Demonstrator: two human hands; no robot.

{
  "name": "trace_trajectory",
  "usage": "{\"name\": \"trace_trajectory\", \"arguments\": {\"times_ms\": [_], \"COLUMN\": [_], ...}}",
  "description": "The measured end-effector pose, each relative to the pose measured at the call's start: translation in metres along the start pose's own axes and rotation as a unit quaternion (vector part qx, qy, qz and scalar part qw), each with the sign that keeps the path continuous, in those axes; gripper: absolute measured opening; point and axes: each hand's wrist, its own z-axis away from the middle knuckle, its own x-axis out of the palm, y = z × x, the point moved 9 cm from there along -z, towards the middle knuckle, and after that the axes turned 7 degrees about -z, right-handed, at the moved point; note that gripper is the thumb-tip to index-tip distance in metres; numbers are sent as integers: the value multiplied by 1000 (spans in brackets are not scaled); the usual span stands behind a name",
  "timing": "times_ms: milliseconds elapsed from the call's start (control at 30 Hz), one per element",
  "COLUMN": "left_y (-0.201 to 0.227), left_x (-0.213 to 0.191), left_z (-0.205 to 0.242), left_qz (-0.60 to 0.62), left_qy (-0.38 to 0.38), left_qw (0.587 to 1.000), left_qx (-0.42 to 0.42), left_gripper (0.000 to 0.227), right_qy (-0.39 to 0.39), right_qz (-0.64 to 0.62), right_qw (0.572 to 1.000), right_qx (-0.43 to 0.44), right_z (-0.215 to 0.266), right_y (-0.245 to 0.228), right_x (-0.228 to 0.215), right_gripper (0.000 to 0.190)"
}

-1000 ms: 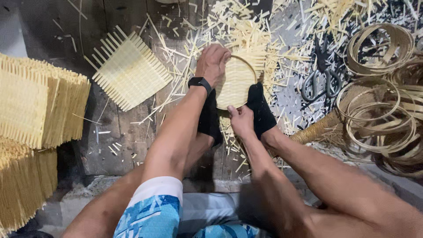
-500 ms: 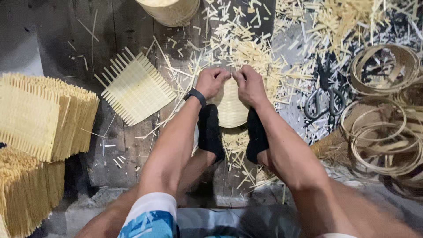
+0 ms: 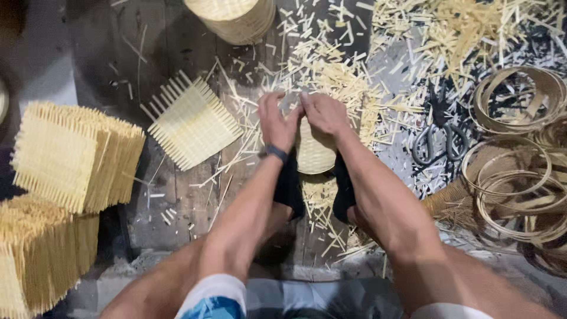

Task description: The person sits on the floor and weaves bamboo strips into a square mat. They place a circular bamboo frame on the mat, press it down, and use shears to trim the excess strips around the edge. The person repeats this process for multiple mats, stacking the finished pieces.

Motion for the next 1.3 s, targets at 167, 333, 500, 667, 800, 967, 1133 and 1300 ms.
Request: {"name": "trace_trajectory", "arguments": {"times_ms": [167,333,500,667,800,967,1133,1300], "left_y": [-49,-129,-137,1,55,132,127,89], "left_x": [-13,58,37,40,37,-10,-15,-22], "left_z": [61,81,35,-26,-19,24,116,114], "left_qz": [27,314,30,40,-32,-48,-100,-118], "left_qy": [-61,-176,-268,-276,-412,-251,-247,-200], "left_qw": [974,814,882,960,911,935,884,958], "left_qx": [-217,-457,-386,38,1,244,384,166], "left_gripper": [23,24,53,67,54,28,45,46], "right_qy": [-64,-60,16,114,-17,46,105,298], "right_qz": [33,60,-33,15,251,124,35,189], "right_qw": [995,991,999,991,962,957,983,925], "right_qx": [74,105,-2,-72,103,259,146,144], "right_z": [10,4,-5,63,166,240,194,180], "right_y": [-34,-17,-9,5,53,149,275,370], "right_x": [-16,-3,-19,-164,-258,-278,-170,-136], "right_gripper": [59,59,55,48,51,43,47,81]}}
